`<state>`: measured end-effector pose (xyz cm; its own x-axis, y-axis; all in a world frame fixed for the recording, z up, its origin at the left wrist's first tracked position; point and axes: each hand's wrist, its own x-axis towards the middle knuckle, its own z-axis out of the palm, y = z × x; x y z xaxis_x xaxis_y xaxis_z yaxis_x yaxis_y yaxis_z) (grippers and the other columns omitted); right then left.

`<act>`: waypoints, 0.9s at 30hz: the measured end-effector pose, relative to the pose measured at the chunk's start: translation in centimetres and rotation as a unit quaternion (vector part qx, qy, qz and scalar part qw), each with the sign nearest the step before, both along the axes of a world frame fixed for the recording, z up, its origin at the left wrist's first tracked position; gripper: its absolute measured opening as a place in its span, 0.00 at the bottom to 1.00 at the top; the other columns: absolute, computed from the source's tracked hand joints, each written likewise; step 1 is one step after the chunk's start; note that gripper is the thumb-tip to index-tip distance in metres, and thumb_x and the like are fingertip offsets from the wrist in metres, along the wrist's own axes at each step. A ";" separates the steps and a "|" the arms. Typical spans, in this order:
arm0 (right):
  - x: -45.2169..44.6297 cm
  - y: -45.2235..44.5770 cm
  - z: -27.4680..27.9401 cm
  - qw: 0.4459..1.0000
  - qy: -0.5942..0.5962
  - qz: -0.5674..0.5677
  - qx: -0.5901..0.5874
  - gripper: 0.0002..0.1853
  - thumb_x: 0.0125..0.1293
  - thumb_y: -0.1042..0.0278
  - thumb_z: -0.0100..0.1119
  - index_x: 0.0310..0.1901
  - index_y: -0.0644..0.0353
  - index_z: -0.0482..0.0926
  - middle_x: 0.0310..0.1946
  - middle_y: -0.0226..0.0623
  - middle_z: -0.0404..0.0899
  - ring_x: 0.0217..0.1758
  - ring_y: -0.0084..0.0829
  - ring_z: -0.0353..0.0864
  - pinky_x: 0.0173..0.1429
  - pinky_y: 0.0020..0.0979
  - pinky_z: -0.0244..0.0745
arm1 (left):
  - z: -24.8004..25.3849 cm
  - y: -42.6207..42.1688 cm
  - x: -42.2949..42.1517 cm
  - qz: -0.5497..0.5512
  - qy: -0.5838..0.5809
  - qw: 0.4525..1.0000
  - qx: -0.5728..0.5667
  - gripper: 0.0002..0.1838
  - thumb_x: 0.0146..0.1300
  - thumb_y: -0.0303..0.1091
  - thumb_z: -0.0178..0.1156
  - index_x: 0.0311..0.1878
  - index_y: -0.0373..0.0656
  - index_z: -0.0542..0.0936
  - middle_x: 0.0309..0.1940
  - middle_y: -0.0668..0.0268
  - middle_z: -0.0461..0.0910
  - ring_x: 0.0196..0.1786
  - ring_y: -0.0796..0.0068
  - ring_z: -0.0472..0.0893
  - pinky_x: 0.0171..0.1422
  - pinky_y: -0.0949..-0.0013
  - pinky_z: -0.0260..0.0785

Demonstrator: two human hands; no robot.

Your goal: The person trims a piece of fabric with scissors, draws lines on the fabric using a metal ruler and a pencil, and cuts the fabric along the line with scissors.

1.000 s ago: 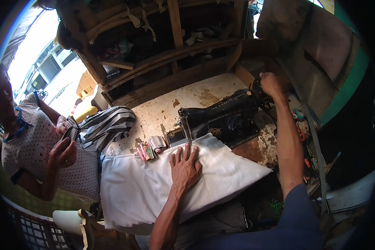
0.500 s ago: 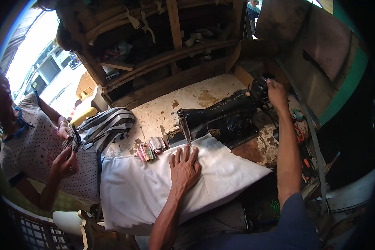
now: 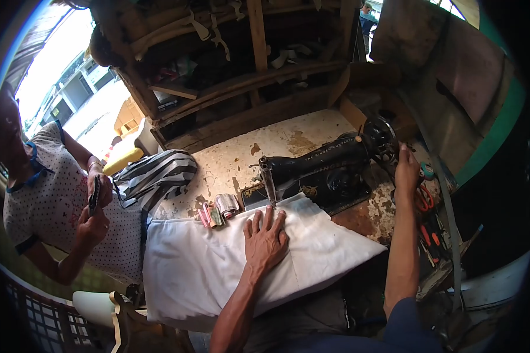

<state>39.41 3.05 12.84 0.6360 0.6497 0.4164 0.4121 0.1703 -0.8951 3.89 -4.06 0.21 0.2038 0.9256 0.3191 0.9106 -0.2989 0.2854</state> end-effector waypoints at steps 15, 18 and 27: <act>-18.0 -1.8 -10.7 0.909 -0.270 0.316 0.004 0.11 0.72 0.65 0.60 0.36 0.65 0.84 0.29 0.58 0.81 0.37 0.60 0.83 0.40 0.53 0.77 | -0.1 -0.5 -0.3 -0.006 0.010 1.000 0.013 0.31 0.67 0.42 0.54 0.75 0.57 0.71 0.80 0.55 0.63 0.80 0.44 0.61 0.83 0.40 0.44; -16.9 -3.1 -12.1 0.840 -0.424 0.338 0.020 0.20 0.76 0.56 0.56 0.61 0.59 0.82 0.62 0.48 0.81 0.67 0.48 0.78 0.71 0.48 0.70 | 0.1 -0.5 -0.3 -0.005 0.020 1.000 -0.002 0.34 0.68 0.44 0.53 0.78 0.55 0.68 0.80 0.56 0.63 0.80 0.46 0.61 0.84 0.41 0.44; -16.6 -3.1 -11.1 0.816 -0.449 0.359 -0.060 0.22 0.76 0.55 0.54 0.66 0.52 0.80 0.67 0.42 0.78 0.76 0.40 0.69 0.80 0.46 0.60 | -0.1 -0.4 -0.5 -0.003 -0.002 1.000 -0.002 0.33 0.67 0.43 0.53 0.77 0.58 0.70 0.79 0.56 0.64 0.81 0.47 0.60 0.84 0.42 0.43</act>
<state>22.81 -0.08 1.78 -0.4528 0.7910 0.4114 0.7439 0.5895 -0.3147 3.41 -4.50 0.06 0.2070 0.9259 0.3160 0.9078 -0.3022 0.2909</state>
